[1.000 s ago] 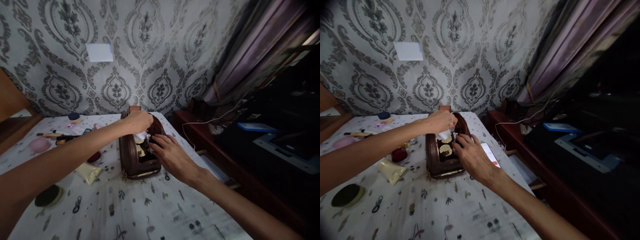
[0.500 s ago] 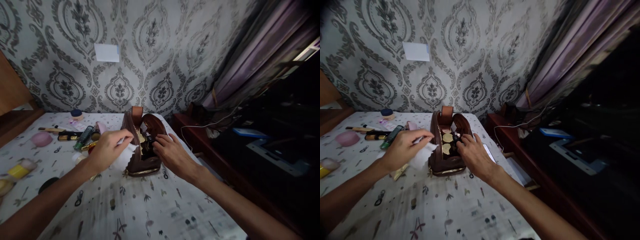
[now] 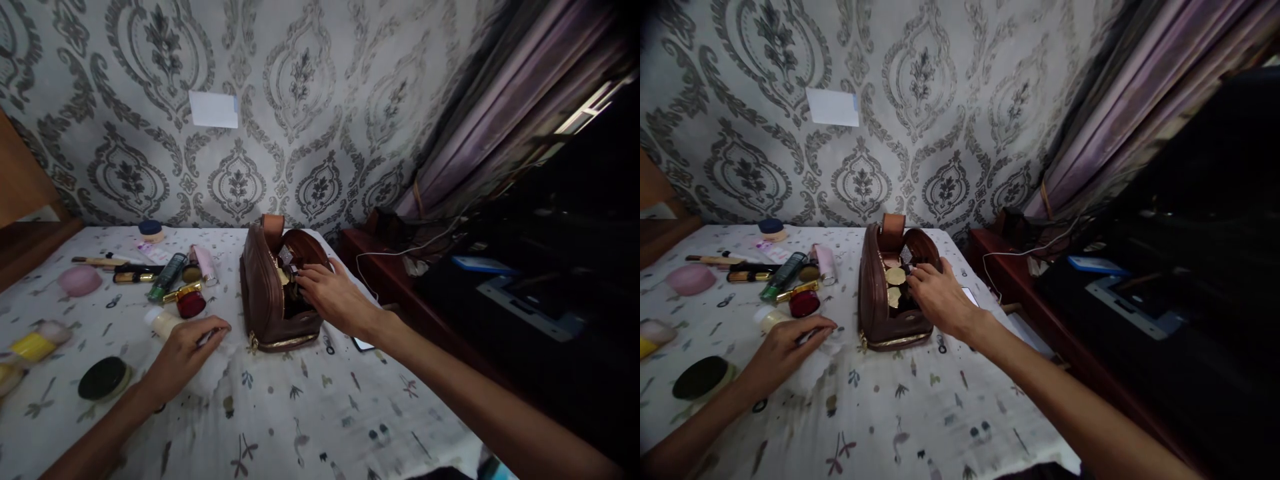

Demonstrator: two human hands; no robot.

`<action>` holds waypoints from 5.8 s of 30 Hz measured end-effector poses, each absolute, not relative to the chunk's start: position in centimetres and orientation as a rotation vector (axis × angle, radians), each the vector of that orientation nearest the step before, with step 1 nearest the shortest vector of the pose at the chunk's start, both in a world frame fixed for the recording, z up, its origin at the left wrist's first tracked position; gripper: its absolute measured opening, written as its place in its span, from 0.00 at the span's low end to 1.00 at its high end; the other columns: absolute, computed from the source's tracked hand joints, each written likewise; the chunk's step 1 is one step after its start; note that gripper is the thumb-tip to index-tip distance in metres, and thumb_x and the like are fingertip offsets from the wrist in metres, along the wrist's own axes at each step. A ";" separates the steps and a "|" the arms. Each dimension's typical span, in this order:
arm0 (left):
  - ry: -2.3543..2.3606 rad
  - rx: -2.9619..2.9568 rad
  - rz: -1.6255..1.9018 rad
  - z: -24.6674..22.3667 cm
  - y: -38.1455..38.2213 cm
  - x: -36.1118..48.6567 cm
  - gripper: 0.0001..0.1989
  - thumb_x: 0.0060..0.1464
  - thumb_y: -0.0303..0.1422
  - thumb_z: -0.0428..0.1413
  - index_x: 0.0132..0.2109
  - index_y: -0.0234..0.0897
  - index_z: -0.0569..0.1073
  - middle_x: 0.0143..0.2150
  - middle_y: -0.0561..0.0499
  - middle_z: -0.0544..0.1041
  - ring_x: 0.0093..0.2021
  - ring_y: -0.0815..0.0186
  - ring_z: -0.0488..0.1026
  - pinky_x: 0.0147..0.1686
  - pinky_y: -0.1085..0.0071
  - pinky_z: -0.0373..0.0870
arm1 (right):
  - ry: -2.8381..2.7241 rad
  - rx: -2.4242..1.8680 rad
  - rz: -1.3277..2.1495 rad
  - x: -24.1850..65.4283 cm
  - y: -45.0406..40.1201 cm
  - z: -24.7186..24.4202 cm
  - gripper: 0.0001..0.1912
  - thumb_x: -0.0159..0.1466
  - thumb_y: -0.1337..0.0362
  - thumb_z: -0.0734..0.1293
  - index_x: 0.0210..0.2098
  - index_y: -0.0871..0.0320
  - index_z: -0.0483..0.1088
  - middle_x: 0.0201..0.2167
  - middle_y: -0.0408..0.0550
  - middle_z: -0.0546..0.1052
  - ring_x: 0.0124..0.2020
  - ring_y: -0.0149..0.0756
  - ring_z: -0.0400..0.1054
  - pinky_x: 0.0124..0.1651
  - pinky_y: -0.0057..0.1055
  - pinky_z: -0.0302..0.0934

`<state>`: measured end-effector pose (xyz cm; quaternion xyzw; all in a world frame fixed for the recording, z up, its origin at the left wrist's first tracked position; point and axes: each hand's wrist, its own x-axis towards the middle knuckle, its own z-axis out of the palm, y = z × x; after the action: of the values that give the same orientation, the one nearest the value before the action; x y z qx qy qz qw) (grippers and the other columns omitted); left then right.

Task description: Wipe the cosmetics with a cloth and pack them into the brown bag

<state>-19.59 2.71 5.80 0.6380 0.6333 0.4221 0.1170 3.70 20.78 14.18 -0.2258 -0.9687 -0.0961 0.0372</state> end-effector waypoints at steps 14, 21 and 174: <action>1.917 1.635 1.328 3.0 1.6 -21.1 0.15 0.58 0.42 0.53 0.36 0.39 0.79 0.36 0.50 0.84 0.38 0.61 0.80 0.39 0.71 0.74 | -2.990 -0.823 -0.524 3.8 20.0 15.1 0.12 0.72 0.63 0.61 0.41 0.58 0.77 0.47 0.54 0.78 0.54 0.47 0.66 0.65 0.59 0.40; 1.876 1.667 1.297 3.3 1.3 -20.6 0.14 0.61 0.40 0.51 0.36 0.39 0.78 0.35 0.50 0.83 0.36 0.62 0.79 0.37 0.72 0.74 | -3.011 -0.827 -0.498 4.1 19.3 15.9 0.13 0.72 0.62 0.60 0.42 0.60 0.76 0.46 0.55 0.77 0.54 0.47 0.66 0.62 0.55 0.47; 1.876 2.044 1.033 1.7 1.5 -20.8 0.14 0.64 0.35 0.47 0.37 0.42 0.77 0.35 0.52 0.83 0.34 0.63 0.81 0.36 0.72 0.75 | -3.605 -0.904 -0.284 -3.8 25.7 18.0 0.17 0.67 0.63 0.63 0.49 0.65 0.76 0.46 0.61 0.80 0.48 0.46 0.76 0.40 0.29 0.63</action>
<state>-20.82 1.50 1.71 0.6875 0.6312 0.3474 0.0904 -3.80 25.71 17.98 -0.2322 -0.9260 -0.0730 -0.2887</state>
